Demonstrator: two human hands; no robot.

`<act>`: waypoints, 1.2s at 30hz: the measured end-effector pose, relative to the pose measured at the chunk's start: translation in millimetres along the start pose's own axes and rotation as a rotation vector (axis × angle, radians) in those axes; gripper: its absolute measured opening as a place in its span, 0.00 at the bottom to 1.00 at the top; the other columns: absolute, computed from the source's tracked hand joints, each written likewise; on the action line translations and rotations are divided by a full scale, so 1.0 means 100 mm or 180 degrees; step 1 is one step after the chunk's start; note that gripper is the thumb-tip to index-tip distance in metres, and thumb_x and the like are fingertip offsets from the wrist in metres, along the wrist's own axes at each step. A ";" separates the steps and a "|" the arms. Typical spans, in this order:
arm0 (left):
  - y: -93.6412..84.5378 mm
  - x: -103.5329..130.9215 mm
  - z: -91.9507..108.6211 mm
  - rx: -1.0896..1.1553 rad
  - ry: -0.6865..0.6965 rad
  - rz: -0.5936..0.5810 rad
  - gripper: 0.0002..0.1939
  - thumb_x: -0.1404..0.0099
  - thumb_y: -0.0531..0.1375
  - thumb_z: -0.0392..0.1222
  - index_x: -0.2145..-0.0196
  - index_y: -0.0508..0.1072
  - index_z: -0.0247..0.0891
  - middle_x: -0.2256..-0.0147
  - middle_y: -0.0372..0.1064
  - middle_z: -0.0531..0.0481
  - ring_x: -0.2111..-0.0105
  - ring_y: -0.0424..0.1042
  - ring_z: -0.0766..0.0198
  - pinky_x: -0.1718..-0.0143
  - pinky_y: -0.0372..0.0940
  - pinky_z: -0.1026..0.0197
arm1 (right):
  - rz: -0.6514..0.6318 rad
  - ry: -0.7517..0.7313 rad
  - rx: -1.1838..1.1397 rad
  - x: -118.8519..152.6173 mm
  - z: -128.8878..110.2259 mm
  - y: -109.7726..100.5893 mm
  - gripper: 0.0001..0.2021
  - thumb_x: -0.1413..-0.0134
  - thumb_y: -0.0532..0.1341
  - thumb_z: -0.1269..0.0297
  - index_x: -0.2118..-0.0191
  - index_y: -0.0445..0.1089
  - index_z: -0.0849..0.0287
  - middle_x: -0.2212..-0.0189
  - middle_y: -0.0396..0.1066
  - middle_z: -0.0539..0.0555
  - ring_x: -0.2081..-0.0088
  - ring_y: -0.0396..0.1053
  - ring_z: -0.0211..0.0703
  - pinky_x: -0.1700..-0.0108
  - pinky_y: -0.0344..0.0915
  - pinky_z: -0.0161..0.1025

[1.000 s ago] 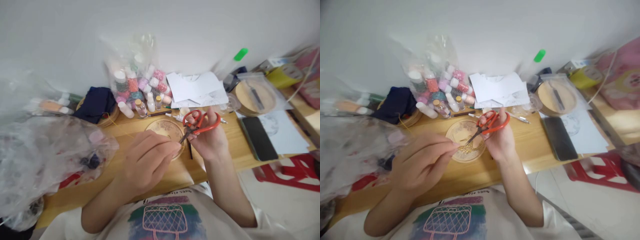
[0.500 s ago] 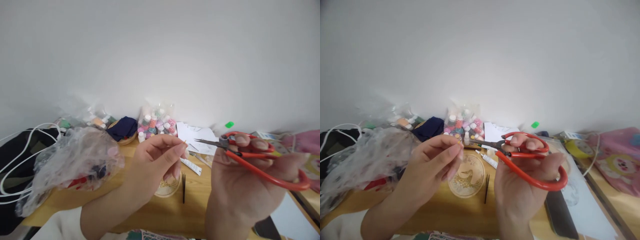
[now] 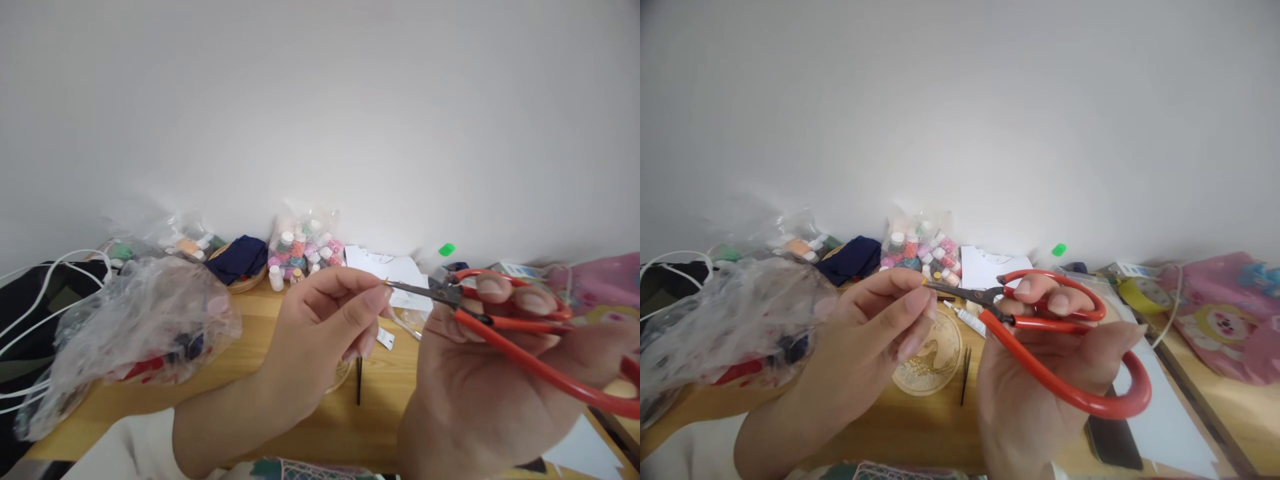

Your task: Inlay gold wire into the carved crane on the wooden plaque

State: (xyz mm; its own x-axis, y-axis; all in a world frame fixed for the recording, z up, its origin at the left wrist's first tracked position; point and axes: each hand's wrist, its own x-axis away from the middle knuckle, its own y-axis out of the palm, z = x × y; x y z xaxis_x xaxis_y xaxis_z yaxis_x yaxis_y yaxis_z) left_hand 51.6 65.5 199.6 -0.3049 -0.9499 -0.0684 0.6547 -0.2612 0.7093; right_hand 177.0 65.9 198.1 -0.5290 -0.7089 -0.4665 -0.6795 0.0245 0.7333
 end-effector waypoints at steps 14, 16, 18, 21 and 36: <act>0.02 0.03 -0.04 -0.0043 0.0044 0.0110 0.03 0.40 0.70 0.36 0.71 0.80 0.41 0.77 0.72 0.57 0.82 0.58 0.81 0.81 0.55 0.80 | -0.0039 0.0018 0.0030 0.01 -0.05 0.00 0.12 0.44 0.64 0.62 0.76 0.76 0.59 0.75 0.77 0.46 0.74 0.74 0.29 0.73 0.70 0.24; 0.01 0.04 -0.05 -0.0080 0.0044 0.0115 0.03 0.41 0.71 0.38 0.71 0.80 0.43 0.76 0.73 0.57 0.82 0.57 0.82 0.82 0.54 0.80 | -0.0071 0.0001 0.0072 0.02 -0.05 0.01 0.12 0.43 0.64 0.63 0.76 0.76 0.59 0.75 0.77 0.46 0.74 0.74 0.28 0.73 0.70 0.24; 0.00 0.03 -0.07 -0.0081 0.0046 0.0128 0.03 0.42 0.71 0.38 0.70 0.81 0.44 0.75 0.73 0.57 0.81 0.58 0.81 0.81 0.54 0.80 | -0.0073 -0.0047 0.0128 0.02 -0.04 0.01 0.13 0.42 0.63 0.62 0.77 0.76 0.58 0.75 0.78 0.46 0.74 0.74 0.28 0.70 0.72 0.24; -0.02 0.02 -0.08 -0.0024 0.0017 0.0131 0.04 0.42 0.72 0.39 0.71 0.81 0.44 0.76 0.74 0.56 0.80 0.60 0.80 0.80 0.55 0.80 | -0.0060 -0.0142 0.0183 0.04 -0.03 0.00 0.16 0.39 0.61 0.59 0.76 0.77 0.58 0.75 0.77 0.46 0.70 0.75 0.30 0.64 0.73 0.25; 0.04 0.02 -0.06 0.0101 -0.0165 0.0239 0.11 0.48 0.75 0.42 0.72 0.77 0.38 0.82 0.64 0.58 0.84 0.53 0.78 0.83 0.49 0.74 | -0.0244 -0.0736 0.0554 0.08 -0.01 -0.28 0.21 0.41 0.56 0.42 0.68 0.76 0.54 0.71 0.73 0.51 0.72 0.74 0.38 0.72 0.74 0.37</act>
State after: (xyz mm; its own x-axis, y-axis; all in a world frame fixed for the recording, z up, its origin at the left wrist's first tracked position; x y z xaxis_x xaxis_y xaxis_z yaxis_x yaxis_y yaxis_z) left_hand 57.8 61.7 197.6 -0.2918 -0.9562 0.0217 0.6552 -0.1833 0.7329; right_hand 192.6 59.0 174.4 -0.5610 -0.5344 -0.6323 -0.7883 0.1117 0.6050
